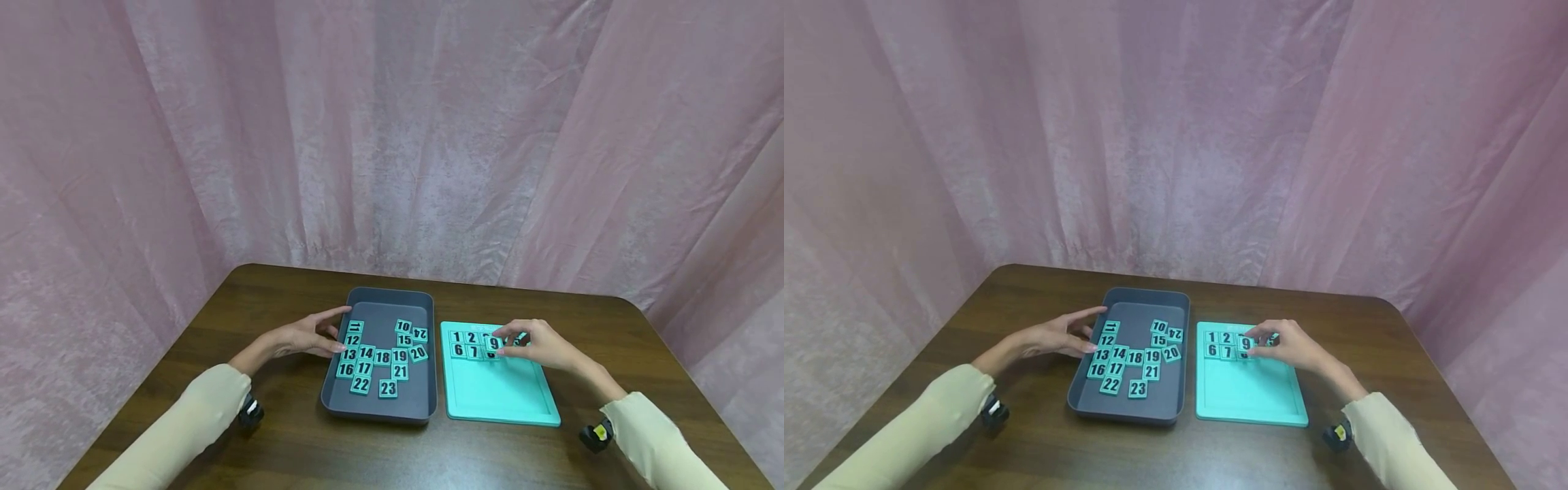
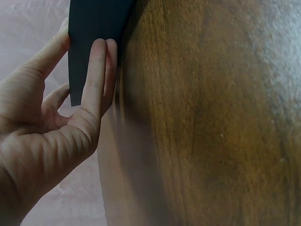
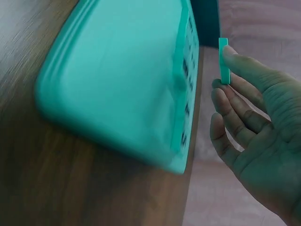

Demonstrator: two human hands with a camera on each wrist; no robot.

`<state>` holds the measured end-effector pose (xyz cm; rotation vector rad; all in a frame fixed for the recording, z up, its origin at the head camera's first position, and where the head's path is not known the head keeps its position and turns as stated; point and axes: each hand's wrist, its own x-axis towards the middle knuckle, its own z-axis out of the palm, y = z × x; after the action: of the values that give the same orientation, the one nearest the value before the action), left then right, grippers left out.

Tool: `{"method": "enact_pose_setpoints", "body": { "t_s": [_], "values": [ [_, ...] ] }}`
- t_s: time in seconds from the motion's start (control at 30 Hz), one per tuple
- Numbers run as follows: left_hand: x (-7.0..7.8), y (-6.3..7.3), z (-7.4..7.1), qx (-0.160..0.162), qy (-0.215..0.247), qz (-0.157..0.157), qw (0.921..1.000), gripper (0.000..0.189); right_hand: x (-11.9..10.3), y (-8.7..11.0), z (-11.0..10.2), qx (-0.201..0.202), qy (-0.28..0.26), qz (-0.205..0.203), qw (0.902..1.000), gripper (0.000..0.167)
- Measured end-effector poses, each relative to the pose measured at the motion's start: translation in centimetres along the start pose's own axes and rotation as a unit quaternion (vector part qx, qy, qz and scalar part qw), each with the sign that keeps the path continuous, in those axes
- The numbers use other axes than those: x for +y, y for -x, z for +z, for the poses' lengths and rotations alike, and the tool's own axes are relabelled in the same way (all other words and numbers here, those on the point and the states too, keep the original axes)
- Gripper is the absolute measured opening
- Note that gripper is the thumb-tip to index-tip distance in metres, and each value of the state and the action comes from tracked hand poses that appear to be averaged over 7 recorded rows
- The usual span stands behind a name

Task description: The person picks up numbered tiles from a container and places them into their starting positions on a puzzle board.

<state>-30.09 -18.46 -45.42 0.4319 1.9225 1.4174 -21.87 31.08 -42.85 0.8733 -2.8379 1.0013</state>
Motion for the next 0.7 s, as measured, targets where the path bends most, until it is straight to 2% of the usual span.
{"method": "enact_pose_setpoints", "body": {
  "t_s": [0.13, 0.3, 0.7],
  "values": [
    [-0.1, 0.1, -0.1, -0.003, -0.003, 0.003, 1.0, 0.1, 0.9, 1.2, -0.5, 0.002, 0.036, 0.003, 0.9993, 0.03],
    [-0.1, 0.1, -0.3, -0.013, -0.007, 0.015, 0.9998, 0.099, 1.9, 2.0, -0.6, -0.004, 0.057, -0.004, 0.9984, 0.031],
    [0.0, -0.1, 0.0, -0.01, -0.004, 0.011, 0.9999, 0.1, 2.8, 1.8, 0.6, 0.009, 0.081, -0.026, 0.9963, 0.029]
  ]
}}
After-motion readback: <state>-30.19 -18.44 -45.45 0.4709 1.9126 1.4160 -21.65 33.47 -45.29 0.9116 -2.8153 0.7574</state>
